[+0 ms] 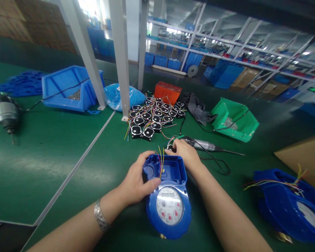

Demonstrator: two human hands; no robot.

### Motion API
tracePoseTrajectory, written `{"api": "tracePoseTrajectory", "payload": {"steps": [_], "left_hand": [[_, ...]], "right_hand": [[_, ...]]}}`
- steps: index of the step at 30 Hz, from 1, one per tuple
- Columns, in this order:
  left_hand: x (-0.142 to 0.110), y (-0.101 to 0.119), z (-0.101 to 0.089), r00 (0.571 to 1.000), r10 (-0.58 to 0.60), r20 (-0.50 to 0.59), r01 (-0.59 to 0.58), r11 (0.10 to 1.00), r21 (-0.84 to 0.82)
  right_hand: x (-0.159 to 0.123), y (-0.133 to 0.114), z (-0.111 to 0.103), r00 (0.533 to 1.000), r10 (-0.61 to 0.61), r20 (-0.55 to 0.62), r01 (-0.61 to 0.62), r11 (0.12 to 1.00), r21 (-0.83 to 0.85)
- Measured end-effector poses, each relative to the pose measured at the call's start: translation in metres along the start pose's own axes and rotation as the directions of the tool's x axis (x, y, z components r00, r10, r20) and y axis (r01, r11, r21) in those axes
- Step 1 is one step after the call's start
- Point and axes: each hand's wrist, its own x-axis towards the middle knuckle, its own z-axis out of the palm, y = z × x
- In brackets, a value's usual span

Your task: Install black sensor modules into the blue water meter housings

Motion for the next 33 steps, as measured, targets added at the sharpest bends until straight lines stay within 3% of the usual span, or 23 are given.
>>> {"api": "tracePoseTrajectory", "payload": {"steps": [6, 14, 19, 23, 26, 29, 33], "left_hand": [[0.0, 0.001, 0.001, 1.0, -0.001, -0.021, 0.001, 1.0, 0.003], [-0.002, 0.001, 0.003, 0.999, 0.021, -0.037, -0.021, 1.0, -0.007], [-0.004, -0.001, 0.005, 0.999, 0.005, -0.054, -0.005, 1.0, -0.008], [-0.005, -0.003, 0.007, 0.997, 0.001, -0.079, -0.004, 0.999, -0.04], [-0.006, -0.005, 0.008, 0.986, 0.052, -0.161, -0.065, 0.995, -0.072], [-0.005, -0.005, 0.006, 0.948, 0.143, -0.286, -0.168, 0.984, -0.065], [-0.002, 0.009, 0.0, 0.905, 0.187, -0.383, -0.212, 0.977, -0.025]], "right_hand": [[-0.003, 0.007, -0.006, 0.983, -0.161, 0.093, 0.152, 0.984, 0.096], [-0.006, 0.012, -0.006, 0.998, -0.058, 0.035, 0.056, 0.996, 0.074], [-0.006, 0.01, -0.016, 0.987, 0.021, -0.159, 0.002, 0.99, 0.14], [-0.015, 0.008, -0.034, 0.948, 0.071, -0.311, -0.001, 0.976, 0.219], [-0.027, 0.002, -0.044, 0.9, 0.036, -0.435, 0.097, 0.955, 0.28], [-0.043, -0.009, -0.051, 0.831, -0.089, -0.549, 0.282, 0.918, 0.279], [-0.066, -0.029, -0.059, 0.738, -0.333, -0.586, 0.495, 0.859, 0.135]]}}
